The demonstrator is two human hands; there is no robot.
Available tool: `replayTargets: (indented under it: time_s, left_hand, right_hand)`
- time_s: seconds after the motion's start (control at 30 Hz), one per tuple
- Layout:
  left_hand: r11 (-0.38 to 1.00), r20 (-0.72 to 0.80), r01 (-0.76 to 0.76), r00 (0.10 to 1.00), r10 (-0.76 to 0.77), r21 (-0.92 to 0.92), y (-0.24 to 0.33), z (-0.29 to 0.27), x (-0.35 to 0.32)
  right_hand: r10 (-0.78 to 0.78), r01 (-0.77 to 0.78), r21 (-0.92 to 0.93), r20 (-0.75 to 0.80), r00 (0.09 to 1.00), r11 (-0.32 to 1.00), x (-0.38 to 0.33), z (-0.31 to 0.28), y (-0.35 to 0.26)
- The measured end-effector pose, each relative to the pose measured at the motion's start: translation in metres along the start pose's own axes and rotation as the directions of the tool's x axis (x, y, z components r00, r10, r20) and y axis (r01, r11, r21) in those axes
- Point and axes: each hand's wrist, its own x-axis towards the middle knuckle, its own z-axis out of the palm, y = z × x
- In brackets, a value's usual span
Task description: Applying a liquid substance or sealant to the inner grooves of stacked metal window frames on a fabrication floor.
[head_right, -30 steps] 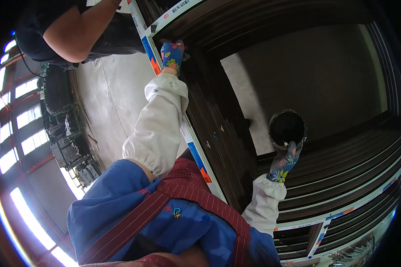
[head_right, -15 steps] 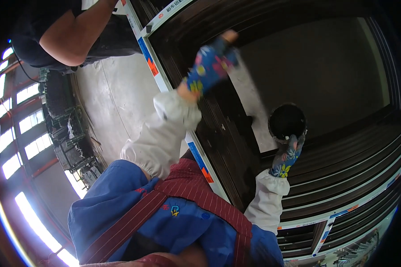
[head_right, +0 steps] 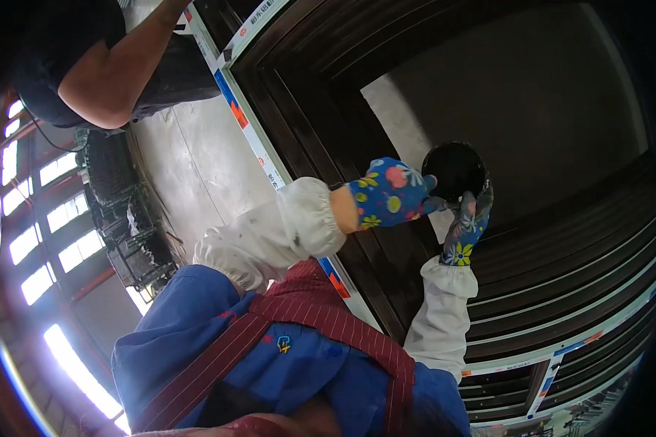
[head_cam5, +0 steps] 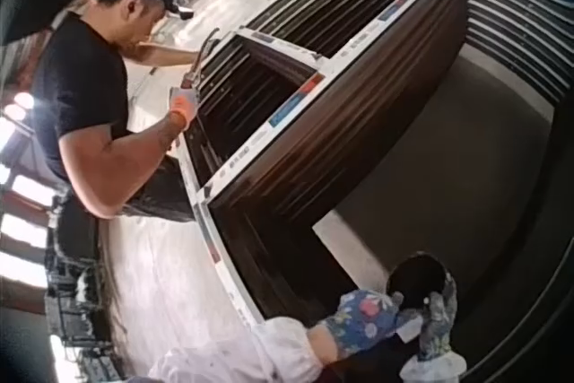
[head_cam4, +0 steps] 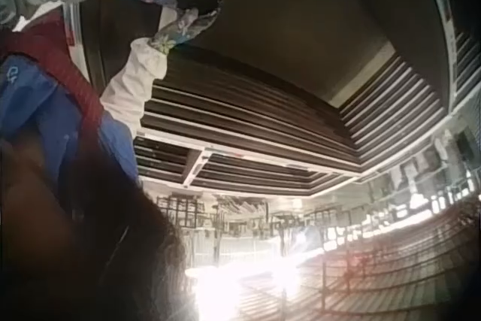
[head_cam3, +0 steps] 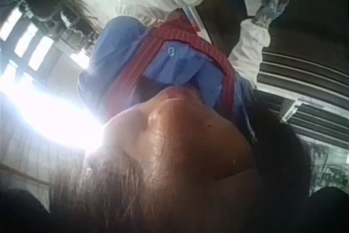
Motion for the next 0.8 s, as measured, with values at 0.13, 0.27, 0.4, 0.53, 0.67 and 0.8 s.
replayTargets:
  time_s: [0.13, 0.27, 0.4, 0.53, 0.67, 0.8]
  left_hand:
    - [0.925, -0.472, -0.122, 0.879, -0.068, -0.361, -0.039, 0.013, -0.020]
    - [0.896, -0.650, 0.327, 0.617, -0.444, -0.302, -0.126, -0.004, -0.039]
    - [0.466, -0.383, 0.276, 0.305, -0.872, -0.841, -0.179, -0.036, -0.045]
    - [0.288, -0.240, 0.229, 0.214, -0.947, -0.930, -0.241, -0.027, -0.042]
    - [0.229, -0.174, 0.209, 0.250, -0.952, -0.951, -0.245, -0.033, -0.040]
    - [0.210, -0.156, 0.219, 0.240, -0.958, -0.953, -0.252, -0.034, -0.043]
  right_hand:
    - [0.009, -0.009, 0.021, -0.026, 1.000, 1.000, 0.003, 0.007, -0.026]
    - [-0.074, 0.075, 0.021, -0.045, 0.996, 0.997, 0.005, -0.006, -0.029]
    - [-0.162, 0.158, -0.110, -0.034, 0.986, 0.981, 0.008, -0.031, -0.012]
    - [-0.122, 0.118, -0.068, -0.066, 0.990, 0.991, 0.007, -0.031, -0.022]
    - [0.031, -0.020, 0.104, -0.098, 0.995, 0.994, 0.004, -0.027, -0.031]
    - [0.010, -0.008, 0.049, -0.049, 0.999, 0.999, 0.002, -0.024, -0.033]
